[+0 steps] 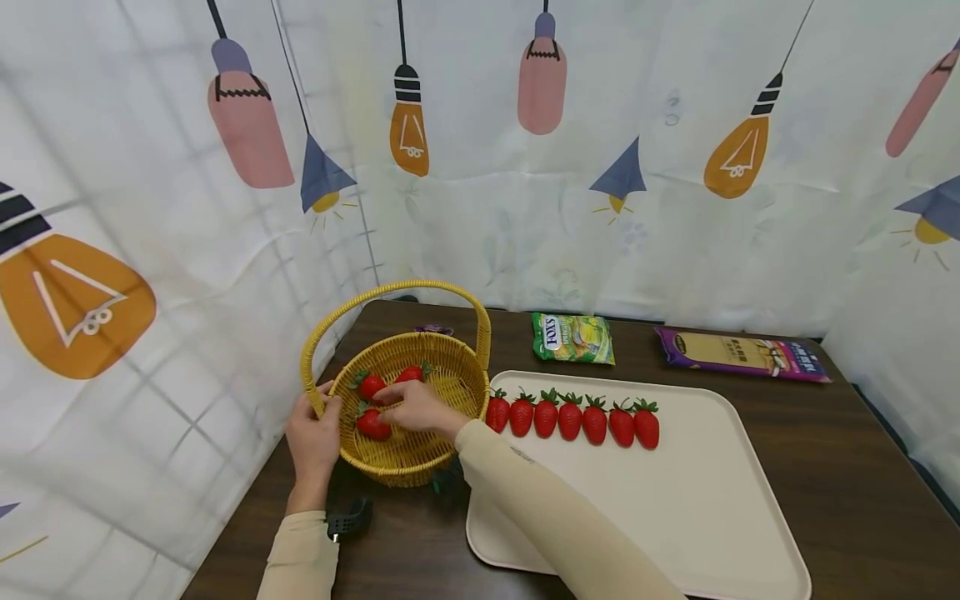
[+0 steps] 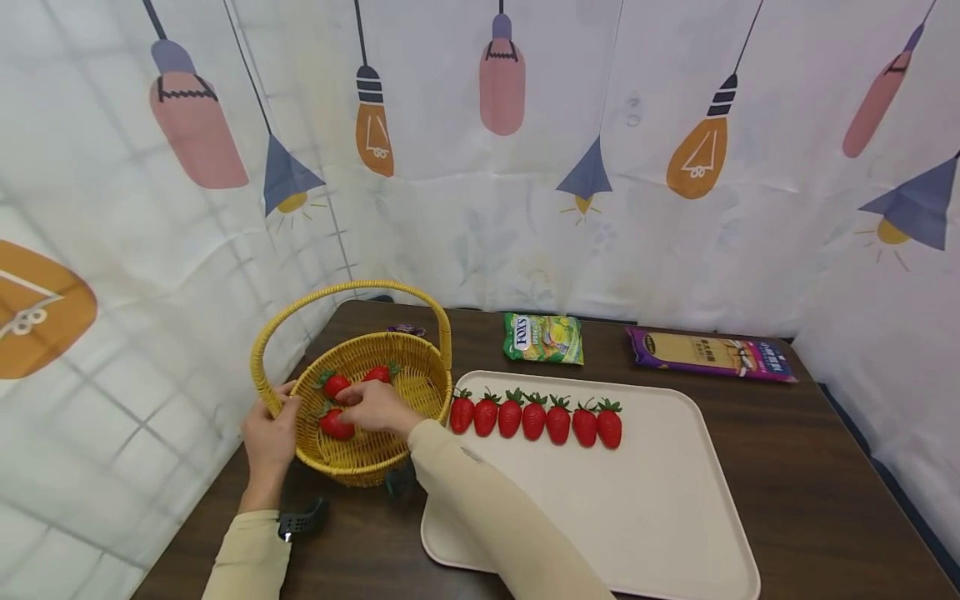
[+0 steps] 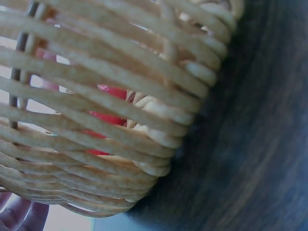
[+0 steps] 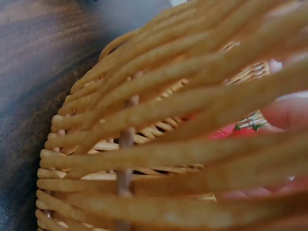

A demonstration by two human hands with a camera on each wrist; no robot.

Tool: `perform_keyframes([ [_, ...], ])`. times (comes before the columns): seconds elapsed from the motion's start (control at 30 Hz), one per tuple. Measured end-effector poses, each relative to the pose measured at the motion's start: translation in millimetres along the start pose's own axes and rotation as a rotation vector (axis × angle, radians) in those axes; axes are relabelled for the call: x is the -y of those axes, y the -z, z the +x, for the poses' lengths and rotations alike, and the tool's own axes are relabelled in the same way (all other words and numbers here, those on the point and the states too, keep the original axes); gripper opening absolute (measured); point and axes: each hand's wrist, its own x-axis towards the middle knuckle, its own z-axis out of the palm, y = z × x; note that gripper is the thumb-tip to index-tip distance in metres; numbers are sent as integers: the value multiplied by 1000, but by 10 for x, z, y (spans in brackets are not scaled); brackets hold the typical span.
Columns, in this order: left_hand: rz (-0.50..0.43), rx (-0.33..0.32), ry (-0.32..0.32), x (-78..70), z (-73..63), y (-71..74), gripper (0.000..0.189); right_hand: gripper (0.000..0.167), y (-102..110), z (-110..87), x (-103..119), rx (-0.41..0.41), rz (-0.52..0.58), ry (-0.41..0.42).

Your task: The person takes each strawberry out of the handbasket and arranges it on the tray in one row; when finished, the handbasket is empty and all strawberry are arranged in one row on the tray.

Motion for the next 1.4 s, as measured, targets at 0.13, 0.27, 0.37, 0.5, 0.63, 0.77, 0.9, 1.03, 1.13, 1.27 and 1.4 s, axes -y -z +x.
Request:
perform_keyframes([
  [0.13, -4, 7, 2, -3, 2, -9, 12, 44, -3, 18, -8, 85, -77, 53],
  [0.27, -5, 13, 3, -19, -2, -7, 12, 48, -25, 34, -21, 166, -168, 120],
  [0.37, -7, 16, 9, -27, -2, -5, 12, 49, -39, 40, -25, 191, -179, 143],
  [0.5, -19, 18, 14, -28, -1, -2, 13, 46, -52, 33, -27, 206, -169, 152],
  [0.63, -10, 9, 16, -15, -5, 1, 13, 43, -74, 14, -37, 249, -200, 185],
  [0.77, 2, -9, 10, 8, -3, -4, 14, 40, -81, -25, -26, 306, -216, 216],
  [0.9, 5, -20, -10, 20, 2, -7, 13, 38, -90, -40, -32, 354, -204, 221],
  [1.03, 13, -24, -20, 21, -12, -6, 12, 38, -101, -42, -62, 378, -164, 209],
  [1.13, 14, -26, -22, 27, -21, -6, 13, 36, -98, -48, -69, 391, -132, 205],
  [1.27, 11, -26, -28, 27, -16, -7, 12, 32, -90, -43, -75, 402, -102, 200],
  [1.4, 6, -28, -31, 13, -2, -8, 12, 30, -80, -40, -76, 416, -122, 206],
])
